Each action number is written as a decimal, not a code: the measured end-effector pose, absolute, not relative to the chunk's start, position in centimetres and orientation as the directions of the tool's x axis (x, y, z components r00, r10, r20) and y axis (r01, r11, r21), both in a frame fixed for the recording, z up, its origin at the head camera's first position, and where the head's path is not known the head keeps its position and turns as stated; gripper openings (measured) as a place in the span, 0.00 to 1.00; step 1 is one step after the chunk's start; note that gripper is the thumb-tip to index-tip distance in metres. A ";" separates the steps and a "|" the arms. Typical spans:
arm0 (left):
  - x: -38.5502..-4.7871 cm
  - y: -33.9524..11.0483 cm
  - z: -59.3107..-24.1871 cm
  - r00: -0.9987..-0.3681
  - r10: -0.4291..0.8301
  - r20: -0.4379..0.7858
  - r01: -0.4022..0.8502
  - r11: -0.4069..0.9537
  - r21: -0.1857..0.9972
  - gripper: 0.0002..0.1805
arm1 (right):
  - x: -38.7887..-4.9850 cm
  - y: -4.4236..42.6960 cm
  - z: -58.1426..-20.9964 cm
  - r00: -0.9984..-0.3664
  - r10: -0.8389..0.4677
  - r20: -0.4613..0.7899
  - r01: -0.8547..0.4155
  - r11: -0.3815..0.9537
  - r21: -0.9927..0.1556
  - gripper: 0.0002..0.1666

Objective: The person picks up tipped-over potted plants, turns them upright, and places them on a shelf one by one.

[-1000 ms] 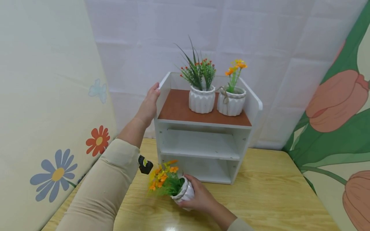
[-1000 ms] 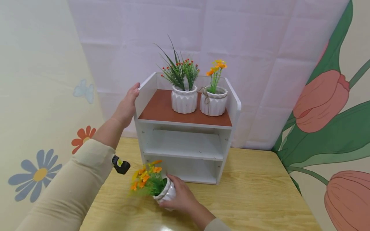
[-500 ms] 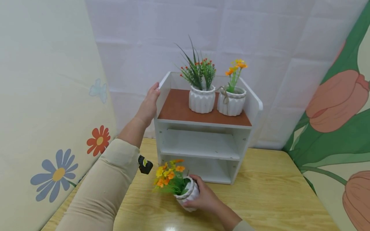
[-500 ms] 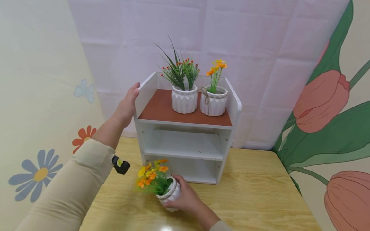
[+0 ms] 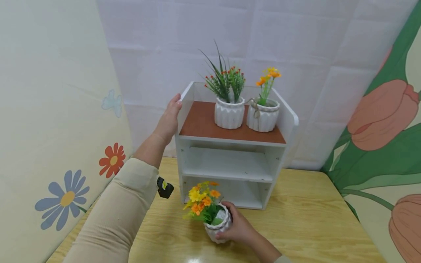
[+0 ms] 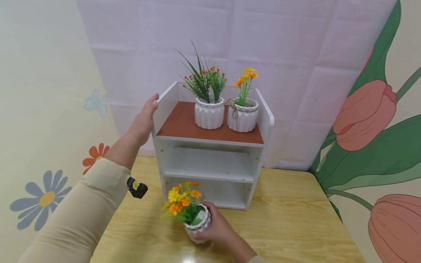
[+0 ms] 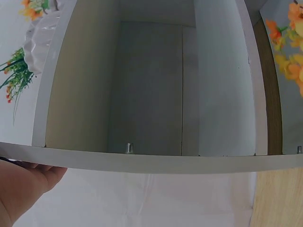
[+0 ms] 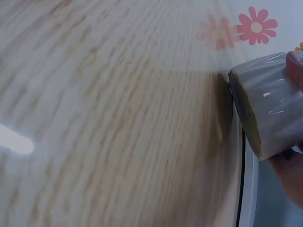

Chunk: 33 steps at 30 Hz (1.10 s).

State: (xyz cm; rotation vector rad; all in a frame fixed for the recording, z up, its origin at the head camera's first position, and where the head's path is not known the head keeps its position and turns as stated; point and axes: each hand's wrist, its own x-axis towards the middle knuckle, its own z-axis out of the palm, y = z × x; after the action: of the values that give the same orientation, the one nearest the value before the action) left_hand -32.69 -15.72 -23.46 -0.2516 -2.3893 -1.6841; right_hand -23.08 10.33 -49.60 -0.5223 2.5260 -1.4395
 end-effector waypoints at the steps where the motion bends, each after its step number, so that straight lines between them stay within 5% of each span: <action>1: -32.7 -15.7 -23.5 -0.964 0.020 0.265 0.256 0.333 0.908 0.32 | -23.1 10.4 -49.7 -0.920 -0.392 0.007 -0.205 0.465 -0.861 0.64; 33: -32.5 -15.8 -23.2 -0.968 0.018 0.251 0.243 0.325 0.914 0.32 | -22.7 11.8 -50.8 -0.904 -0.427 -0.019 -0.145 0.347 -0.927 0.62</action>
State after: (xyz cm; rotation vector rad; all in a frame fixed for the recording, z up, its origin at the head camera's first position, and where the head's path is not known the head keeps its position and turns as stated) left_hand -32.50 -15.80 -23.20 -0.2384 -2.3918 -1.7032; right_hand -22.66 11.84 -50.82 -0.5128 2.3543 -1.5788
